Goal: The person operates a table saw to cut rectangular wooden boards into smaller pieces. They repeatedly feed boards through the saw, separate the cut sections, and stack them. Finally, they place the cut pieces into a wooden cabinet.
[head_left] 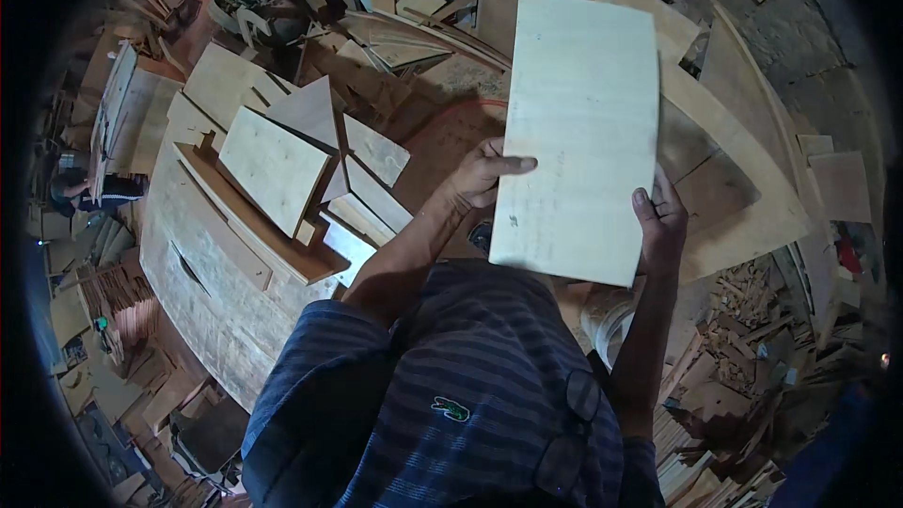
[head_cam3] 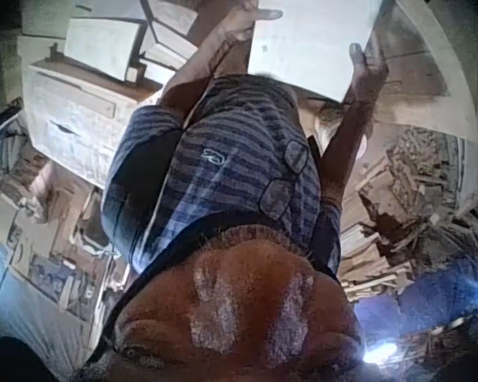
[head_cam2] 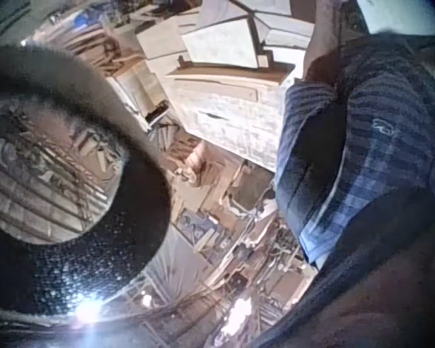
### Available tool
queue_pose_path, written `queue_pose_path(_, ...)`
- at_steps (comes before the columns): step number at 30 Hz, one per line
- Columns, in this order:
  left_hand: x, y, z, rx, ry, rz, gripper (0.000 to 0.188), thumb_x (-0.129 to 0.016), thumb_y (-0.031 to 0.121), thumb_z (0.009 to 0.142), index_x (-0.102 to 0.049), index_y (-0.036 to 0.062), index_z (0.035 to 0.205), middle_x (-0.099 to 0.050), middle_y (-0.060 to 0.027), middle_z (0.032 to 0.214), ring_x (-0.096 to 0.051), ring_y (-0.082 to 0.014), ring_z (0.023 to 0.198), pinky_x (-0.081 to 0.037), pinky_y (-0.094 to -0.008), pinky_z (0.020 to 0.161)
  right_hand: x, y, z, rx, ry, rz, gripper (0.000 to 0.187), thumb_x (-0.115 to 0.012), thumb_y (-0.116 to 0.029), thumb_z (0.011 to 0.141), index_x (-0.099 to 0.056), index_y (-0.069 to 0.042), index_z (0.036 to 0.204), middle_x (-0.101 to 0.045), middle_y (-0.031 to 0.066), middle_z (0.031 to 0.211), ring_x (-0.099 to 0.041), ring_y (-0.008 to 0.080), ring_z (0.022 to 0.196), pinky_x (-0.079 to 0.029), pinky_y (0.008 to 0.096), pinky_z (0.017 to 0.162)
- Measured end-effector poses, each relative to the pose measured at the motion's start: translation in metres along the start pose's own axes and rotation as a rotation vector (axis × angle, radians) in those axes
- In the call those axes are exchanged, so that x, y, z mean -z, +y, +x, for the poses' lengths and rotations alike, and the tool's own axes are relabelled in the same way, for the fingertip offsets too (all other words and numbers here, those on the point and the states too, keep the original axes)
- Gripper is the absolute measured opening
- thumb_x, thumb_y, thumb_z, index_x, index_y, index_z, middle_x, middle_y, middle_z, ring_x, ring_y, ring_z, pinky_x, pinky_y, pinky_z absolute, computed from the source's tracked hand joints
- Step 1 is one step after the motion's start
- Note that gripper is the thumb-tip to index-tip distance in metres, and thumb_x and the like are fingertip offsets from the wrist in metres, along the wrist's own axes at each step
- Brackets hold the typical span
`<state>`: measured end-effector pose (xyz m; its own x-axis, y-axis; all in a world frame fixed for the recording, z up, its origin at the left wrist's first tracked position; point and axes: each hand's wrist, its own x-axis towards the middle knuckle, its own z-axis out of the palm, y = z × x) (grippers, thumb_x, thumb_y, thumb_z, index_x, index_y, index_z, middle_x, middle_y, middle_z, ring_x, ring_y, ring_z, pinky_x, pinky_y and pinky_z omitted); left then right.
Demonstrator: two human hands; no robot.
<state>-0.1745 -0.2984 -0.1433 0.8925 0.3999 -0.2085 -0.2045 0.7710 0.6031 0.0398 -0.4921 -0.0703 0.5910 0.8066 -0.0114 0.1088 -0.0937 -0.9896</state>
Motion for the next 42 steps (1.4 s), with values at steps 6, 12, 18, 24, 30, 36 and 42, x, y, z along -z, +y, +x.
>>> queue_pose_path(6,0.041,0.018,0.019,-0.069,0.410,0.000,0.029,-0.067,0.004,0.087,-0.065,-0.0069,0.114,-0.070,-0.0168,0.106,-0.071,-0.0246,0.091,-0.059,-0.0372,0.081,0.066,0.088,-0.019,-0.138,0.013,-0.600,0.045,-0.063,-0.019,0.094,-0.055,0.009,0.129,-0.068,0.0165,0.108,-0.063,0.0190,0.098,-0.050,0.0335,0.087)
queue_pose_path(12,0.106,0.038,0.035,-0.239,0.698,0.218,0.024,-0.058,0.002,0.090,-0.065,-0.0084,0.111,-0.070,-0.0176,0.106,-0.071,-0.0265,0.091,-0.059,-0.0362,0.079,0.118,0.173,-0.059,-0.335,0.094,-0.645,0.042,-0.069,-0.020,0.088,-0.062,0.004,0.122,-0.069,0.0190,0.106,-0.067,0.0271,0.096,-0.052,0.0371,0.086)
queue_pose_path(18,0.124,0.069,0.037,-0.336,0.833,0.182,0.031,-0.060,0.001,0.086,-0.061,-0.0131,0.114,-0.067,-0.0227,0.109,-0.069,-0.0330,0.096,-0.057,-0.0427,0.086,0.123,0.152,-0.002,-0.388,0.034,-0.575,0.045,-0.069,-0.022,0.090,-0.059,0.000,0.128,-0.070,0.0197,0.108,-0.068,0.0292,0.100,-0.053,0.0407,0.086)
queue_pose_path(24,0.156,0.099,0.056,-0.406,1.112,0.230,0.033,-0.065,0.000,0.081,-0.060,-0.0125,0.112,-0.066,-0.0187,0.099,-0.068,-0.0329,0.084,-0.058,-0.0443,0.076,0.139,0.144,0.041,-0.308,0.113,-0.596,0.044,-0.070,-0.017,0.089,-0.059,0.001,0.127,-0.070,0.0189,0.108,-0.069,0.0289,0.097,-0.054,0.0397,0.086)
queue_pose_path(30,0.215,0.127,0.077,-0.370,1.186,0.121,0.035,-0.068,0.006,0.079,-0.059,-0.0078,0.110,-0.064,-0.0175,0.101,-0.066,-0.0321,0.089,-0.055,-0.0453,0.078,0.113,0.089,0.104,-0.175,0.260,-0.597,0.032,-0.072,-0.013,0.088,-0.066,0.002,0.116,-0.073,0.0169,0.101,-0.070,0.0251,0.092,-0.054,0.0359,0.084)
queue_pose_path(36,0.289,0.156,0.125,-0.453,1.177,0.130,0.061,-0.068,0.013,0.073,-0.045,-0.0134,0.123,-0.056,-0.0178,0.101,-0.065,-0.0343,0.085,-0.056,-0.0494,0.067,0.096,0.016,0.219,0.096,0.388,-0.662,0.026,-0.069,-0.004,0.086,-0.067,0.005,0.111,-0.072,0.0142,0.091,-0.069,0.0208,0.086,-0.054,0.0346,0.080)
queue_pose_path(42,0.379,0.170,0.172,-0.392,1.027,0.142,0.046,-0.073,0.025,0.078,-0.052,-0.0037,0.107,-0.056,-0.0119,0.093,-0.060,-0.0226,0.068,-0.052,-0.0405,0.053,0.045,-0.115,0.389,0.169,0.399,-0.827,0.023,-0.070,-0.006,0.084,-0.067,0.004,0.105,-0.071,0.0163,0.091,-0.069,0.0214,0.087,-0.052,0.0333,0.080)
